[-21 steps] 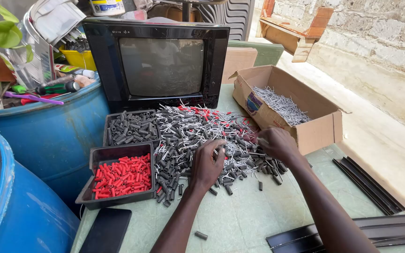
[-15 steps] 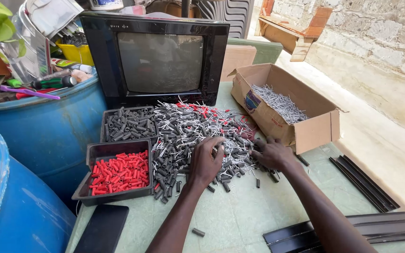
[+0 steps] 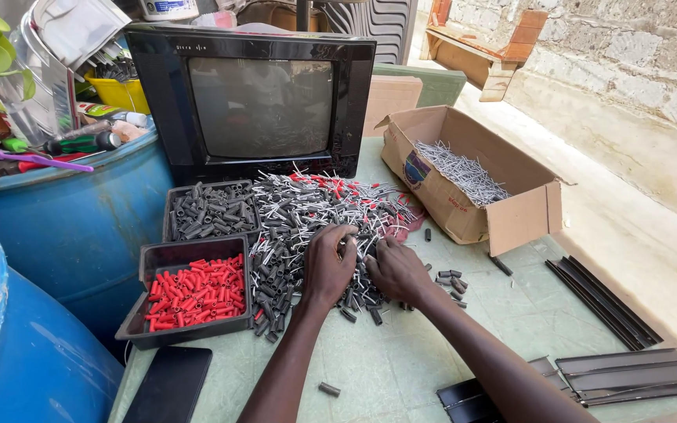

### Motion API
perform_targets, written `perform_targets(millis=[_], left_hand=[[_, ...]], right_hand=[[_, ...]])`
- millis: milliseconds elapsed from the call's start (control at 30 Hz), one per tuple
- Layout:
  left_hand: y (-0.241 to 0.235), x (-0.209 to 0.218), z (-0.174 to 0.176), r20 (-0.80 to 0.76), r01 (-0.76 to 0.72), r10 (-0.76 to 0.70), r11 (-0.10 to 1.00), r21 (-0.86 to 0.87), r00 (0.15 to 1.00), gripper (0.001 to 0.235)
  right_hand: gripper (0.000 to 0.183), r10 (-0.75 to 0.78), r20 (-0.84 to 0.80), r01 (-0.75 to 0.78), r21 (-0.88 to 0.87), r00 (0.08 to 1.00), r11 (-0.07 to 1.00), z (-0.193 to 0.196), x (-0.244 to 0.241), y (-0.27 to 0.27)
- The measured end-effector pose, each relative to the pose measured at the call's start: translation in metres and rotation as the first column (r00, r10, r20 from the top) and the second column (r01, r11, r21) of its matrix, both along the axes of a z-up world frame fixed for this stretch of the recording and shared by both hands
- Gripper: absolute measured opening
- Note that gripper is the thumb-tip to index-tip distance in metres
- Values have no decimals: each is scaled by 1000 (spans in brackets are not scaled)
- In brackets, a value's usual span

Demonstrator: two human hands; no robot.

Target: Sorting small black and red plastic parts from a central pile into separate trays

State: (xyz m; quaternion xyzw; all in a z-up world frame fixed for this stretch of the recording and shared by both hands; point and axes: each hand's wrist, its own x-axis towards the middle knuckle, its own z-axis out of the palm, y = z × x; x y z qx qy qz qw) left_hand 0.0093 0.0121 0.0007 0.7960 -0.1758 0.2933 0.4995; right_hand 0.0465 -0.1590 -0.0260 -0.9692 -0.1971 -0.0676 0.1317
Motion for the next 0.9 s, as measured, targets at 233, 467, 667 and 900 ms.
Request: perform_targets(millis=[233, 467, 667, 900], left_hand=[[11, 3, 2, 27, -8, 4, 988, 153, 1000, 23], [22, 16, -19, 68, 11, -33, 952, 305, 997, 26], [24, 21, -29, 60, -8, -18, 909, 417, 998, 28], [18, -23, 10, 35, 69, -88, 927, 368, 996, 25]], right_hand=[[41, 113, 103, -122, 86, 988, 989, 1, -12, 20], [28, 21, -19, -19, 97, 1000, 995, 28, 9, -13], [21, 14, 95, -12, -23, 995, 1000, 41, -1, -26], [13, 260, -21, -257, 96, 966, 962, 76, -50, -5]])
